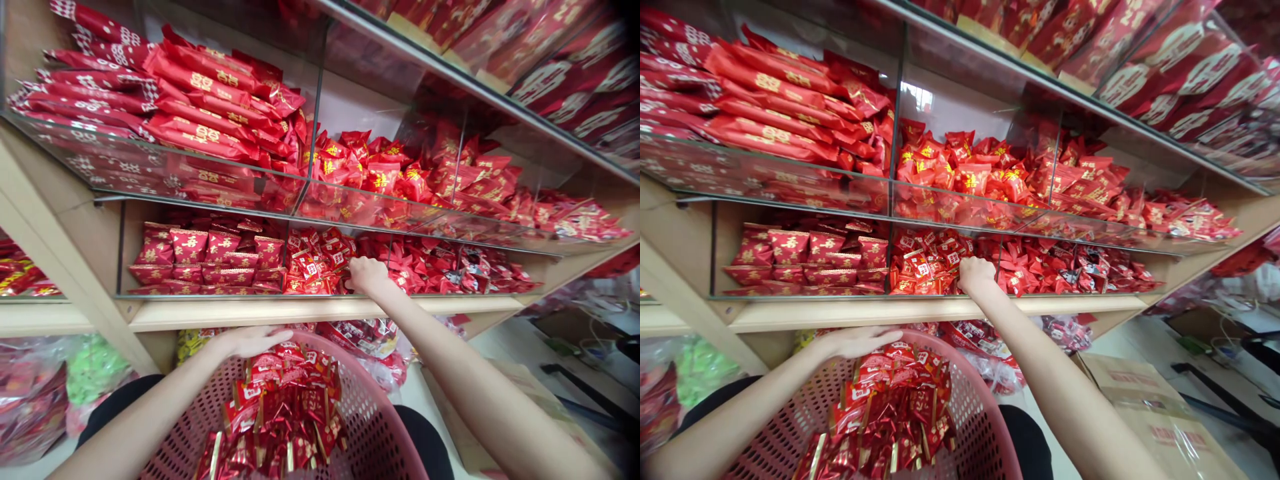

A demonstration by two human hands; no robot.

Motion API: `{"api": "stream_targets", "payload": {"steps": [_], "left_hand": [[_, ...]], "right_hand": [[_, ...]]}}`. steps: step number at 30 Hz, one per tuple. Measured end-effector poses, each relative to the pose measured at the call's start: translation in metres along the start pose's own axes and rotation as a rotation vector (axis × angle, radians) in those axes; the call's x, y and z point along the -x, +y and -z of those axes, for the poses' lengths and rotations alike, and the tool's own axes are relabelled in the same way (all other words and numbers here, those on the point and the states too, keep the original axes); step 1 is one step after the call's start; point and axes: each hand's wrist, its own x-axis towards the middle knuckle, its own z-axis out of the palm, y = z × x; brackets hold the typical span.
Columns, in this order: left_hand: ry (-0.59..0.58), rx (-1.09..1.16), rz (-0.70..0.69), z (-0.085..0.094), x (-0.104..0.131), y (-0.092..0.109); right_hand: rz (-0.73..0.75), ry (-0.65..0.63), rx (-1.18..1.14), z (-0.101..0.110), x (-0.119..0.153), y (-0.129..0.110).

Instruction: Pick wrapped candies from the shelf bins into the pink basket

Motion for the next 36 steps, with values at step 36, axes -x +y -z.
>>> {"api": "stream_targets", "payload": {"steps": [36], "left_hand": [[0.010,-0.016,0.081,-0.004,-0.001,-0.005]], "right_hand": [[1.119,-0.045,-0.216,-0.148,0.185,-0.121]]}}
